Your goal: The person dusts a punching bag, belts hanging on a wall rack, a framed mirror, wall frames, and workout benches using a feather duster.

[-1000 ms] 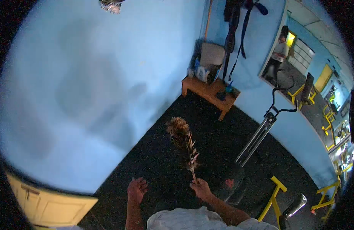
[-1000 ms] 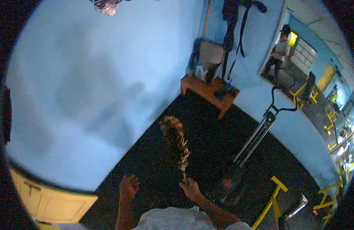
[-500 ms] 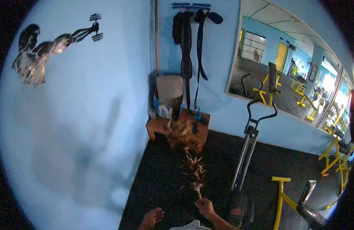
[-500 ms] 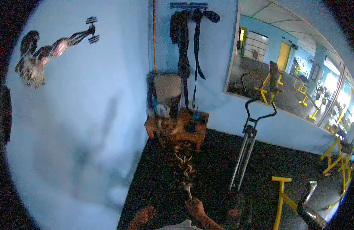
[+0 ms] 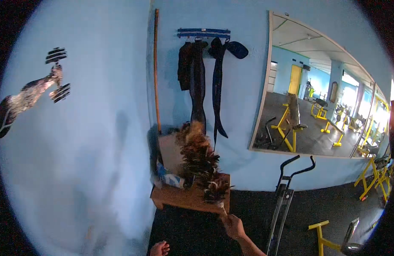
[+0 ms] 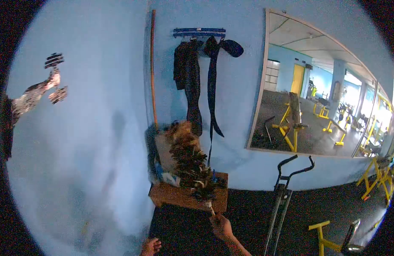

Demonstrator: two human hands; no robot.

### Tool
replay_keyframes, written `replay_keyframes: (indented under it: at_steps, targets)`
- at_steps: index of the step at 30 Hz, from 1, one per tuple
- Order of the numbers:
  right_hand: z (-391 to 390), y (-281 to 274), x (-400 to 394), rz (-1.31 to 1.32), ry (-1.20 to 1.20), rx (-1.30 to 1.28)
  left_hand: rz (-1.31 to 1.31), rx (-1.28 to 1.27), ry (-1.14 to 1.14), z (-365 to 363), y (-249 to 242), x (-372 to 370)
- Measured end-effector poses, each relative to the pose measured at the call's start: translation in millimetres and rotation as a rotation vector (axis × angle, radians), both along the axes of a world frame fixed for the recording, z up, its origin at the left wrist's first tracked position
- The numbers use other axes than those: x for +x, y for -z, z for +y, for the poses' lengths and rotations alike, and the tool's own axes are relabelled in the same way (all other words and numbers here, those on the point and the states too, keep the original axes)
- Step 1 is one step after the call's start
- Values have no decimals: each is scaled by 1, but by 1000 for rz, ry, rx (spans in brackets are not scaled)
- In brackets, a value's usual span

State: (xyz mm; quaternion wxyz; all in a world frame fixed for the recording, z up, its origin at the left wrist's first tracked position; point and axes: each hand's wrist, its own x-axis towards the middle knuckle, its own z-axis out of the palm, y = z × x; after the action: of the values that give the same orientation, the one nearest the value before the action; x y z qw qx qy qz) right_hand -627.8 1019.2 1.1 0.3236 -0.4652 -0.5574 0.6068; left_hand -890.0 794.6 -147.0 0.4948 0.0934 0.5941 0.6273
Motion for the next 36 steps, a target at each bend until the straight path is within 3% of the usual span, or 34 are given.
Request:
replay_keyframes:
  at_steps: [2, 3, 6, 7, 8, 10, 12, 13, 14, 16, 18, 19, 20, 22, 23, 25, 26, 28, 29, 31, 36]
  targets:
    - [35, 5, -15, -310, 36, 527, -27, -35, -24, 40, 12, -24]
    - [43, -5, -24, -320, 45, 518, -52, -60, 129, 64, 22, -51]
    - [76, -29, -54, -106, 159, 474, -104, -189, 99, 147, 26, -105]
    - [93, -27, -64, -58, 214, 406, -159, -5, 233, 181, 60, -139]
    - [111, -25, -71, -9, 269, 342, -164, 6, 239, 203, 36, -149]
    - [156, -10, -75, 27, 272, 371, 98, -70, 187, 258, -53, -160]
    - [191, -25, -82, 79, 277, 393, 226, -17, 275, 314, -62, -184]
    - [203, -59, -94, 373, 343, 106, 353, 19, 359, 347, -68, -201]
    - [226, -60, -95, 314, 301, 205, 359, 28, 362, 379, -72, -215]
    - [271, -62, -96, 202, 236, 407, 386, 474, 349, 441, -90, -234]
    - [291, -152, -117, 7, 290, 603, 624, 492, 325, 505, -142, -240]
    - [317, -156, -113, 7, 279, 622, 732, 517, 297, 534, -170, -239]
    - [352, -155, -108, -181, 283, 990, 838, 585, 264, 550, -200, -239]
    - [377, -188, -123, -287, 331, 1180, 1118, 428, 299, 571, -288, -236]
    - [377, -226, -137, -211, 359, 1008, 1290, 515, 223, 588, -319, -236]
    - [407, -271, -155, -304, 424, 1038, 1563, 683, 61, 632, -368, -243]
    - [439, -283, -166, -342, 508, 1183, 1666, 754, -19, 658, -387, -248]
    - [477, -315, -192, -378, 602, 1339, 1799, 732, -51, 682, -441, -241]
    - [483, -337, -214, -555, 558, 1328, 1807, 749, -58, 693, -463, -240]
    - [491, -369, -232, -724, 527, 1308, 1911, 503, -49, 712, -498, -241]
    - [509, -411, -242, -632, 597, 1111, 2035, 430, 37, 734, -545, -253]
